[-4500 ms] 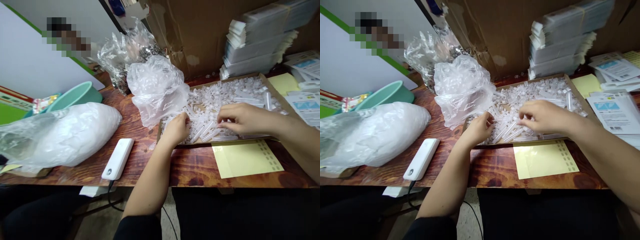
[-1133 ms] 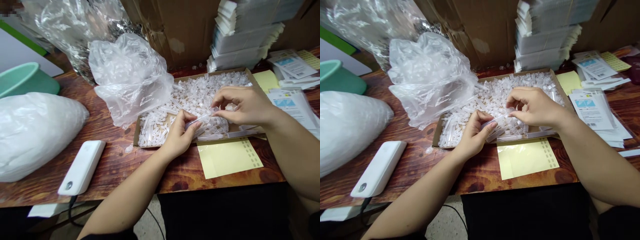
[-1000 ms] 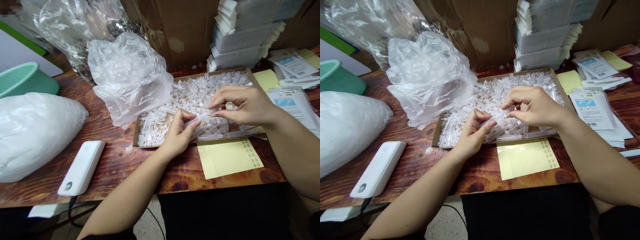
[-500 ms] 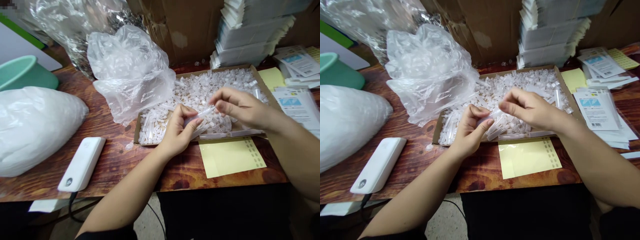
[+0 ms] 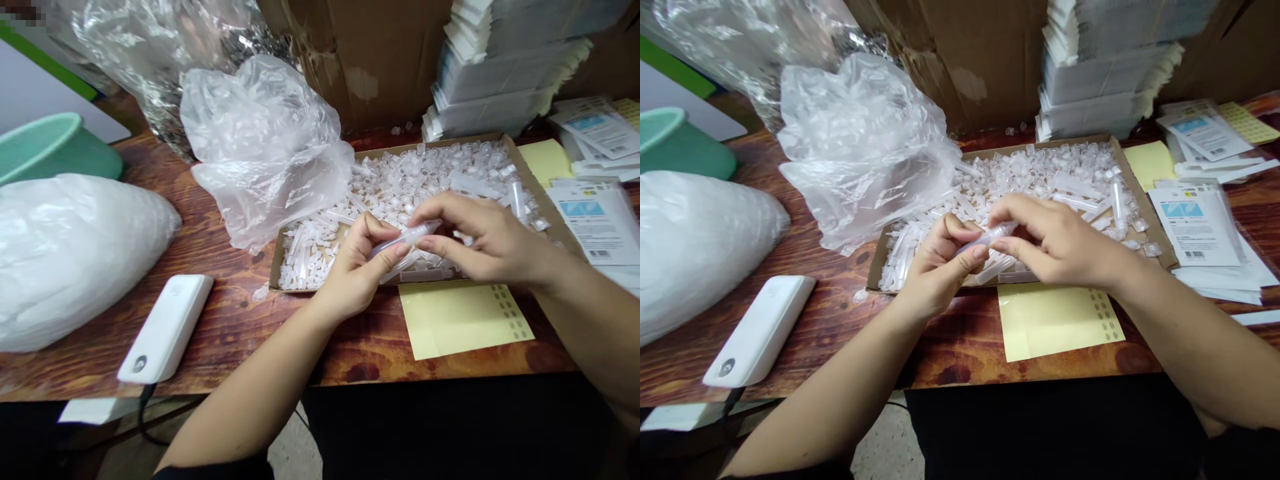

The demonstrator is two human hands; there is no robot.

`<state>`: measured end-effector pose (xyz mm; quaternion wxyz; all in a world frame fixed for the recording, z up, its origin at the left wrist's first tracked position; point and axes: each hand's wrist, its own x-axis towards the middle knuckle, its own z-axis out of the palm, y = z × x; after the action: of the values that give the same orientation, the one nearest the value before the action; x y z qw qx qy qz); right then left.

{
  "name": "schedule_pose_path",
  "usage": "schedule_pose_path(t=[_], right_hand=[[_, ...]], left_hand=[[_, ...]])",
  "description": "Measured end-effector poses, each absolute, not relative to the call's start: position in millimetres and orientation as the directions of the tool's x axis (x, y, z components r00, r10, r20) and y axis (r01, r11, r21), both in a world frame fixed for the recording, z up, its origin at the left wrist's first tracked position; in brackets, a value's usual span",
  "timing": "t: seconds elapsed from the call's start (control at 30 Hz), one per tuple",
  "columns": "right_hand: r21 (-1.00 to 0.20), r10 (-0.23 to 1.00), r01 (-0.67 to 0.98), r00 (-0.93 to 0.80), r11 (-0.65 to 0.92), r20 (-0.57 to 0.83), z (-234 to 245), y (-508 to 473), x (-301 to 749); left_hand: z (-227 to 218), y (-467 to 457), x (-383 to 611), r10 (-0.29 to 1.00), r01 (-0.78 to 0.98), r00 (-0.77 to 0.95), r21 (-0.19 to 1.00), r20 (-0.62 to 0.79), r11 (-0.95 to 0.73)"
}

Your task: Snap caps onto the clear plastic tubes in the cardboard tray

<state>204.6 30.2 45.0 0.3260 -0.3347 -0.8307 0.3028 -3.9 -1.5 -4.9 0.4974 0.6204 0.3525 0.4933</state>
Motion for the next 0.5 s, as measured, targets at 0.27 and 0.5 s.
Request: schedule_pose_path(t=[0.27, 0.5], right_hand=[[-0.906, 0.861, 0.407, -0.497, 0.117, -0.112, 49, 28, 197], [-0.429, 0.931, 0.903, 0.182, -0.031, 0.317, 62, 80, 280]], left_hand=[[-1, -2, -12, 0.594, 0.424, 0.447, 0.426, 0.668, -0.799], [2, 31, -50, 0.951, 0.945, 0.15, 0.242, 0.271, -0.218]])
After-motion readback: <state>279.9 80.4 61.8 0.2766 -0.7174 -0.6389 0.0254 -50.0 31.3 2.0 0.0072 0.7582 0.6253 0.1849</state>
